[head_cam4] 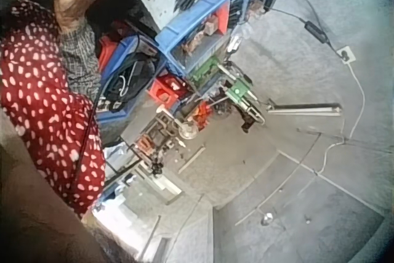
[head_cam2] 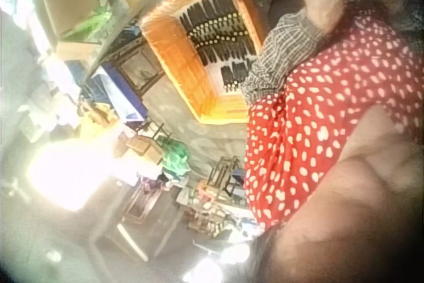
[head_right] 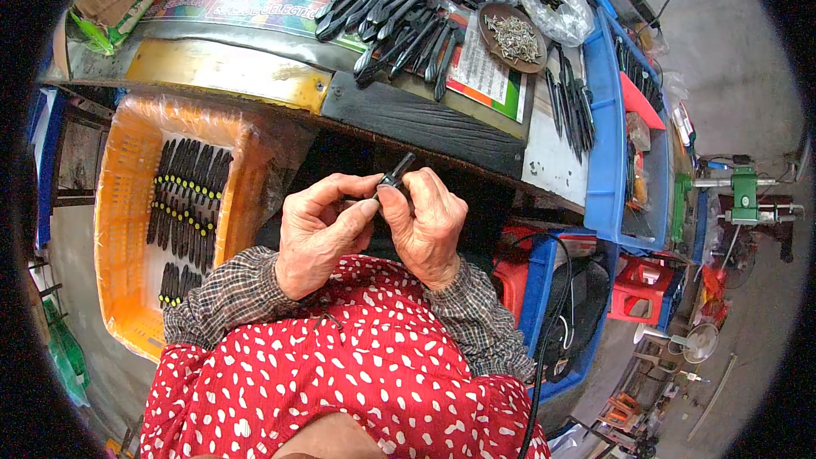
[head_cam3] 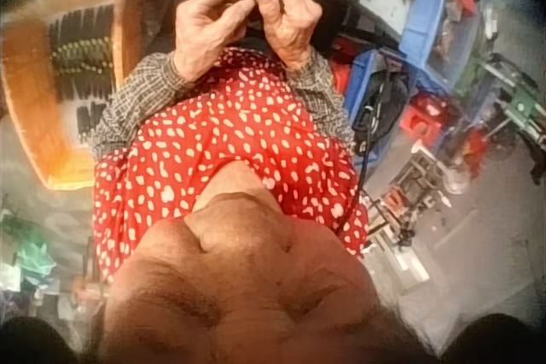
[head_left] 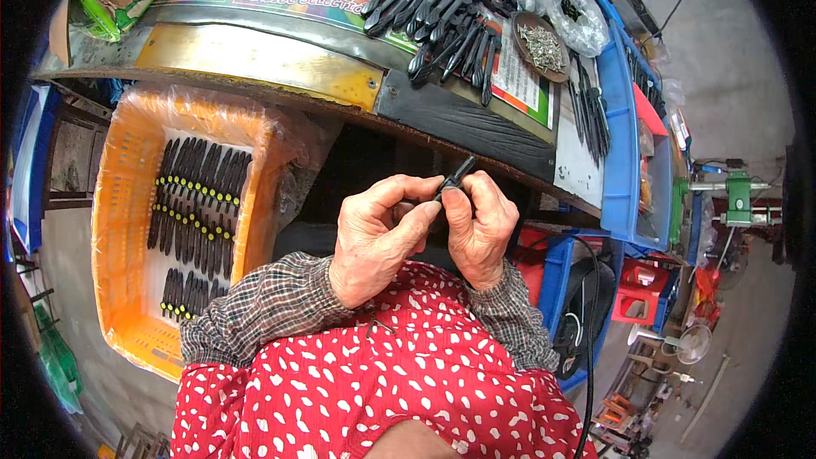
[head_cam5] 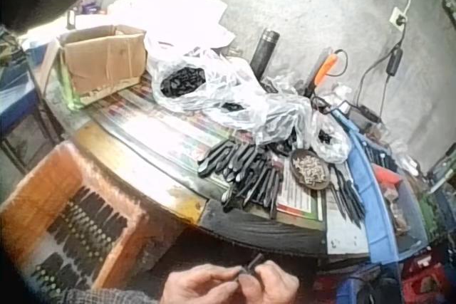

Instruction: The person assembles small plastic and metal components by hand, taking plastic casings, metal pins, and yellow caps from component bins and plastic trays and fitting them together.

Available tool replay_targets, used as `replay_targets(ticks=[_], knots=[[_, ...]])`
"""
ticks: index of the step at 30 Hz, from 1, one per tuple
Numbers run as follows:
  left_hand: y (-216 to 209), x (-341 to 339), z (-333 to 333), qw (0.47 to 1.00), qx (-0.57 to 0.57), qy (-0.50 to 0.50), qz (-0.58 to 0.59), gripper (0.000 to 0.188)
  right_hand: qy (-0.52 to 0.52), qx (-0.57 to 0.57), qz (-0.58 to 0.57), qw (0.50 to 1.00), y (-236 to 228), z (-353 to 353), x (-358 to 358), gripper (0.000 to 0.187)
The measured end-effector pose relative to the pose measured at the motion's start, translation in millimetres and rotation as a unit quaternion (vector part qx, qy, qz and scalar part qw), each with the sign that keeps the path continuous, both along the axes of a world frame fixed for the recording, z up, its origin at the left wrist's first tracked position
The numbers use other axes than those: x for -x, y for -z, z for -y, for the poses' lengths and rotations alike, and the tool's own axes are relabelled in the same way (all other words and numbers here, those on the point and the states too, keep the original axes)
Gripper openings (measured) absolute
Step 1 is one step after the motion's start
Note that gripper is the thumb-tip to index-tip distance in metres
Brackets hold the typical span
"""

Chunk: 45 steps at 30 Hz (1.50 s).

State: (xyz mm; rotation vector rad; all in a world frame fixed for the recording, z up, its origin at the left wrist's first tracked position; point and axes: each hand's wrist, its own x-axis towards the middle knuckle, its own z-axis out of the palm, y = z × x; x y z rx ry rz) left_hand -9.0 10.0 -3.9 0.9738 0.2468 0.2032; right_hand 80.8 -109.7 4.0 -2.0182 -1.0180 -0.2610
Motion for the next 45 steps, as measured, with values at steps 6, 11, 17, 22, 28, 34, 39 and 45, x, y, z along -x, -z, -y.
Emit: replay_targets(ticks=[6, 11, 17, 22, 28, 34, 39, 45], knots=[[-2.8, 1.6, 2.5, 1.0, -0.01, -0.01, -0.02, 0.021, 0.0, -0.017, -0.12, 0.993, -2.8, -0.8, 2.7, 0.028], [3.0, -0.6, 0.0, 1.0, 0.003, -0.016, -0.007, 0.021, 0.007, -0.009, -0.248, 0.969, -1.7, -1.7, 3.7, 0.029], [1.0, 1.1, -2.6, 1.0, 0.006, -0.016, -0.015, 0.021, -0.014, 0.003, -0.071, 0.997, -2.6, -3.1, -0.6, 0.027], [-0.4, 0.8, 0.9, 1.0, -0.015, -0.021, -0.009, 0.022, 0.007, 0.007, 0.026, 1.0, 2.8, -3.0, 0.6, 0.02], [9.8, 1.4, 4.9, 0.999, -0.032, -0.026, 0.008, 0.022, 0.043, 0.013, -0.013, 0.999, 2.8, -2.6, 8.2, 0.023], [13.2, -0.1, 2.1, 0.992, -0.084, -0.075, 0.054, 0.019, 0.081, 0.009, -0.074, 0.994, 10.0, -4.4, 10.2, 0.028], [23.8, -0.7, -0.8, 0.966, -0.176, -0.154, 0.113, 0.019, 0.051, -0.012, -0.137, 0.989, 14.2, -7.8, 15.0, 0.036], [19.0, 10.1, -9.4, 0.971, -0.172, -0.146, 0.086, 0.022, 0.025, 0.003, -0.132, 0.991, 16.7, -8.7, 16.1, 0.033]])
